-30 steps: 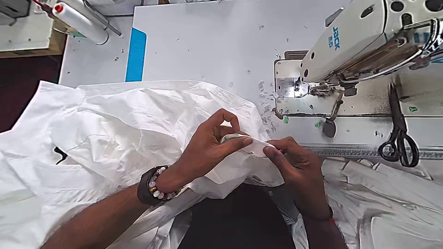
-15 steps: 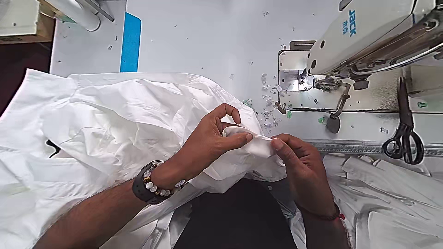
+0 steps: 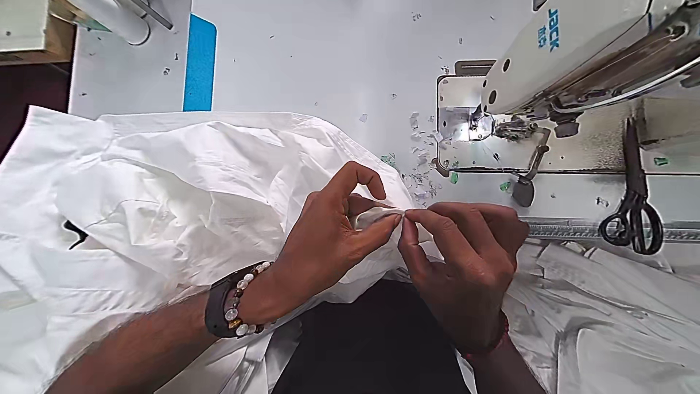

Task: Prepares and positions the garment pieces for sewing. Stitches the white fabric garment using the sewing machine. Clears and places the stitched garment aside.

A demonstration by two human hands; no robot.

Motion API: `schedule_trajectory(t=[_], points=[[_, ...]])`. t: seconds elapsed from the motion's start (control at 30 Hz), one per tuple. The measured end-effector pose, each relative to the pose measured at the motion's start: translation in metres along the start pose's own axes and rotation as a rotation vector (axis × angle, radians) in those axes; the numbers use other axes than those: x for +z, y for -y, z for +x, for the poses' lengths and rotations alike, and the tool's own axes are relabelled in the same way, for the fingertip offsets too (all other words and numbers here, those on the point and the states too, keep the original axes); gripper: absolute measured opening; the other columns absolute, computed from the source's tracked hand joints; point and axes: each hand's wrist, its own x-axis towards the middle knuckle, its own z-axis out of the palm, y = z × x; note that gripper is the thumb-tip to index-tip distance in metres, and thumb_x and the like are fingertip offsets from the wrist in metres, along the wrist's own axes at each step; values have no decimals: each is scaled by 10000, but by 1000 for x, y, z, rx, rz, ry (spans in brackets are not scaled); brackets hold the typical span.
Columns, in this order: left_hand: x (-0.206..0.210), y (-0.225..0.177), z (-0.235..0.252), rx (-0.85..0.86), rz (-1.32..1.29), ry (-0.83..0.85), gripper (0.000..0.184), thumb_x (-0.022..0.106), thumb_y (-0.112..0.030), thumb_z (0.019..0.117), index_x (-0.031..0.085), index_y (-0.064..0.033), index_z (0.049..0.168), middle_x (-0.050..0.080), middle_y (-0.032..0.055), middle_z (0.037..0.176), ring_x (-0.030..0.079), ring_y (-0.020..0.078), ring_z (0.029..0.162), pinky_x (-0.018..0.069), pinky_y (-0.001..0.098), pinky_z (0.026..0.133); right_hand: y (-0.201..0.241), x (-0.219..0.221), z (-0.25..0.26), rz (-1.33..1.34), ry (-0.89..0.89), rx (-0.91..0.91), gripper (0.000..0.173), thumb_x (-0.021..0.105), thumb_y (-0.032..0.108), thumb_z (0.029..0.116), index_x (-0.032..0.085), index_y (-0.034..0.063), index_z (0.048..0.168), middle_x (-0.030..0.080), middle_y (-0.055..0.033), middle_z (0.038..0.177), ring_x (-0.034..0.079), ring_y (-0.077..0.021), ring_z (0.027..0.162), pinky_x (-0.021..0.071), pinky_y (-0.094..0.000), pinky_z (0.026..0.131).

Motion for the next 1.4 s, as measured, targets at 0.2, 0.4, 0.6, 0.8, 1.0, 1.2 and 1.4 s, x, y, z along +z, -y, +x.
schedule_trajectory(t=[0.2,0.4,0.6,0.8,1.0,1.2,1.4], points=[[3,4,-3,23,42,0,289,783,-207,892,558,-201,1074,749,-98,815,710,22,701,573,190,580,-2,2,0,-63,-10,-1,167,674,289,890,736,158,807,700,-38,895,622,-212,921,417,-429,866],[-7,1,7,-185,-298,2,344,793,-58,868,530,-124,1080,765,67,826,731,136,682,582,225,599,-33,-31,-10,351,29,249,136,651,220,879,678,87,872,658,4,875,619,-49,805,520,-196,670],[3,-1,6,-134,-255,27,344,805,-98,865,547,-138,1089,749,41,776,709,109,642,567,207,570,-5,-17,-1,270,29,98,106,723,183,892,800,133,946,730,-11,955,652,-92,864,529,-248,711],[4,-3,3,-46,-129,9,333,805,-129,874,548,-161,1084,773,-6,829,740,99,708,587,210,583,-5,-7,4,132,16,52,88,733,224,888,809,184,910,743,23,928,648,-123,884,482,-326,750],[4,-1,2,-14,-30,9,311,795,-178,878,552,-190,1072,750,-64,791,714,58,664,566,202,538,-6,-2,3,-36,5,-12,157,685,251,887,743,120,824,714,-53,873,650,-186,822,486,-345,709],[-7,0,10,-204,-348,9,338,781,-48,878,515,-117,1074,764,77,840,731,139,694,579,225,611,-36,-37,-5,477,10,255,129,647,195,894,649,70,925,657,31,856,631,-20,786,543,-176,677],[5,-2,11,-196,-319,53,346,797,-81,876,532,-121,1094,757,56,790,713,127,642,572,216,583,-12,-17,-3,550,46,166,307,743,96,882,620,37,1156,734,-54,1030,717,-137,881,637,-305,778]])
